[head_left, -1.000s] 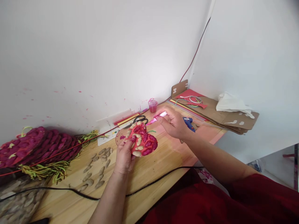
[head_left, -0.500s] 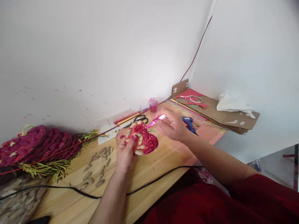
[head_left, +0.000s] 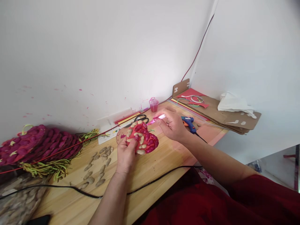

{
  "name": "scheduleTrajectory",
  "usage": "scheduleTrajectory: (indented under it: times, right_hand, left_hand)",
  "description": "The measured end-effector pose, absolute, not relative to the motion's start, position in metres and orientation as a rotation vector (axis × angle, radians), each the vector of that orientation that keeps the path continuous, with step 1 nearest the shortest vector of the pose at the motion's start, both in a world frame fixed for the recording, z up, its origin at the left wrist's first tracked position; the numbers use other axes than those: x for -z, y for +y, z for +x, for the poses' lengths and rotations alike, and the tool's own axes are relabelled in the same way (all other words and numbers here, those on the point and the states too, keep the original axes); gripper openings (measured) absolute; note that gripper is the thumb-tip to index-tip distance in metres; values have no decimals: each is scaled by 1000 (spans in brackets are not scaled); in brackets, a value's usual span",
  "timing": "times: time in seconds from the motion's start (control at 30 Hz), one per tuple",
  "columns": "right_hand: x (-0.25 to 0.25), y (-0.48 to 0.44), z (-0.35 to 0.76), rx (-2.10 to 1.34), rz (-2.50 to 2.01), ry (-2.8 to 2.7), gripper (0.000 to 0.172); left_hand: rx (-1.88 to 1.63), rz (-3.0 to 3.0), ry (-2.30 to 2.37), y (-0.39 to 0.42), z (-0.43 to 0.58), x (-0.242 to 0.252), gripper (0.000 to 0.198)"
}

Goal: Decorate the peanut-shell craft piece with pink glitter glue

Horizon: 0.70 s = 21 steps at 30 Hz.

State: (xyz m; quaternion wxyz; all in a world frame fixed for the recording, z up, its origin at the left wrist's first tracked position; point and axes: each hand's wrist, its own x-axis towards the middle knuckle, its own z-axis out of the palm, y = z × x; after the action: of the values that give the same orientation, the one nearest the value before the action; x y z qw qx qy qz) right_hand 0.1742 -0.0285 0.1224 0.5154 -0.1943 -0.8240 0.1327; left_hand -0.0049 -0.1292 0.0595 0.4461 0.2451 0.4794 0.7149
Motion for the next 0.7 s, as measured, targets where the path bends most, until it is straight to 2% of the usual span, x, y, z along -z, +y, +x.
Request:
scheduleTrajectory:
  times: [0.47, 0.7]
  right_hand:
    - [-123, -27, 176, -358, -480, -1998, 9]
    - [-115, -20, 179, -438, -529, -1917, 9]
  left_hand:
    - [-1758, 893, 1450, -131, -7, -58, 48]
    - [-1747, 741, 1326, -129, -8, -49, 47]
